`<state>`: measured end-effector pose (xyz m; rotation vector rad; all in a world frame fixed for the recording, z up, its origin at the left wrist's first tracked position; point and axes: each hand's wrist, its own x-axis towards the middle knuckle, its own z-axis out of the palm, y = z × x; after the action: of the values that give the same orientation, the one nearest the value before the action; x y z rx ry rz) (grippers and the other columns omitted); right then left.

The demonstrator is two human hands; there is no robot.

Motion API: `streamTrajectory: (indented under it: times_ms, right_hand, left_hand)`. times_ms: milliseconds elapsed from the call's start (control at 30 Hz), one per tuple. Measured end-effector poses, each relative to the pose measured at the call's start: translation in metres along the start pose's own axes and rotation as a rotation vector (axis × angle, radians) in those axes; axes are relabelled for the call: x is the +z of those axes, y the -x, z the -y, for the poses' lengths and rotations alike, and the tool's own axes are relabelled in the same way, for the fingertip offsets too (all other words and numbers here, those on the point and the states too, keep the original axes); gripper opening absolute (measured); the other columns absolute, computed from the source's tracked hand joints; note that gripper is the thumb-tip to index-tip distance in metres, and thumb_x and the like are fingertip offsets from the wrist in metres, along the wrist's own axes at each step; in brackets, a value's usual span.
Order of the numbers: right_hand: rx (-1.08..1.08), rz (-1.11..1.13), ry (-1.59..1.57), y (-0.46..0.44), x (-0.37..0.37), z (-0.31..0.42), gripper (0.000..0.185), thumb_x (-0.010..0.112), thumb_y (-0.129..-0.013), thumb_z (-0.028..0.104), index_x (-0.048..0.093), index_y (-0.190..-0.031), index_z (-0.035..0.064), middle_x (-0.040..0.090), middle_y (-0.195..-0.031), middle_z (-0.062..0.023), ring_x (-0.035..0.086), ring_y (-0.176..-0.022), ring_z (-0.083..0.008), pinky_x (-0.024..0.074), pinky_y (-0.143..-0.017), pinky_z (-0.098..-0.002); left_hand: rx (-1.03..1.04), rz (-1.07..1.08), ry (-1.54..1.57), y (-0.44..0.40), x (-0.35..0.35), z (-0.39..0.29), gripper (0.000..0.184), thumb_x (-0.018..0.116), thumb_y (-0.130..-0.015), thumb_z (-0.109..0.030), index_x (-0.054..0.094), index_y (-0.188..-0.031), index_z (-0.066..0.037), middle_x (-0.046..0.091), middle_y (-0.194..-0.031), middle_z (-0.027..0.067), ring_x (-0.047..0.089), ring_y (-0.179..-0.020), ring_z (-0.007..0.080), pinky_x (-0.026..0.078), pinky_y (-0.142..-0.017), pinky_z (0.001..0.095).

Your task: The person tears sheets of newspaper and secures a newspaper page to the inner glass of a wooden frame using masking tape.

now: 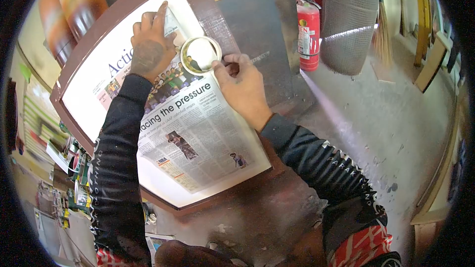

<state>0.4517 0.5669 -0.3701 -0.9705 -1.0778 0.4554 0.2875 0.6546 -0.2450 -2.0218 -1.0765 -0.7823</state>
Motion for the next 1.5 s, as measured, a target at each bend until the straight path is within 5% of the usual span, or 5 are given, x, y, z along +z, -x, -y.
streamTrajectory:
  times_ms: [500, 733, 800, 933, 1500]
  right_hand:
    - [0.19, 0.004, 0.218, -0.011, 0.015, 0.007, 0.042, 0.075, -0.082, 0.037, 0.068, -0.096, -0.002, 0.071, -0.078, -0.0169, 0.071, -0.07, -0.0288, 0.0549, -0.066, -0.0372]
    - [-0.22, 0.006, -0.014, -0.029, 0.006, 0.019, 0.033, 0.074, -0.082, 0.02, 0.056, -0.097, -0.0021, 0.066, -0.081, -0.0107, 0.063, -0.072, -0.0157, 0.0504, -0.064, -0.0313]
    - [-0.224, 0.113, -0.124, -0.027, 0.001, 0.044, 0.031, 0.073, -0.086, 0.015, 0.055, -0.104, -0.0025, 0.067, -0.085, -0.0095, 0.061, -0.071, -0.0124, 0.0495, -0.063, -0.0275]
    - [-0.236, 0.213, -0.313, -0.038, -0.006, 0.058, 0.021, 0.071, -0.089, 0.011, 0.058, -0.1, -0.0003, 0.066, -0.101, -0.0119, 0.063, -0.089, -0.0149, 0.051, -0.076, -0.0307]
    - [-0.197, 0.416, -0.2, -0.012, -0.011, 0.059, 0.025, 0.059, -0.098, 0.004, 0.049, -0.121, -0.0006, 0.066, -0.093, -0.0073, 0.06, -0.078, -0.009, 0.049, -0.068, -0.0238]
  left_hand:
    - [-0.045, 0.285, -0.059, -0.026, -0.008, 0.002, 0.078, 0.069, -0.086, -0.022, 0.034, -0.155, -0.028, 0.045, -0.13, 0.0123, 0.049, -0.117, 0.0335, 0.049, -0.093, 0.0529]
    - [0.026, 0.173, -0.19, -0.025, 0.015, 0.016, 0.072, 0.069, -0.088, -0.027, 0.037, -0.153, -0.024, 0.049, -0.13, 0.015, 0.055, -0.117, 0.037, 0.052, -0.094, 0.0533]
    - [0.054, 0.389, -0.217, -0.03, -0.015, 0.0, 0.073, 0.064, -0.083, -0.029, 0.039, -0.146, 0.0, 0.045, -0.133, 0.0293, 0.047, -0.119, 0.0448, 0.04, -0.1, 0.0492]
    - [0.134, 0.345, -0.179, -0.026, -0.027, -0.007, 0.083, 0.071, -0.081, -0.02, 0.032, -0.153, -0.005, 0.044, -0.132, 0.0318, 0.049, -0.118, 0.0461, 0.043, -0.103, 0.0469]
    - [0.145, 0.296, -0.149, -0.024, -0.029, -0.002, 0.08, 0.068, -0.082, -0.023, 0.033, -0.151, -0.001, 0.049, -0.121, 0.0299, 0.055, -0.106, 0.0446, 0.046, -0.094, 0.0482]
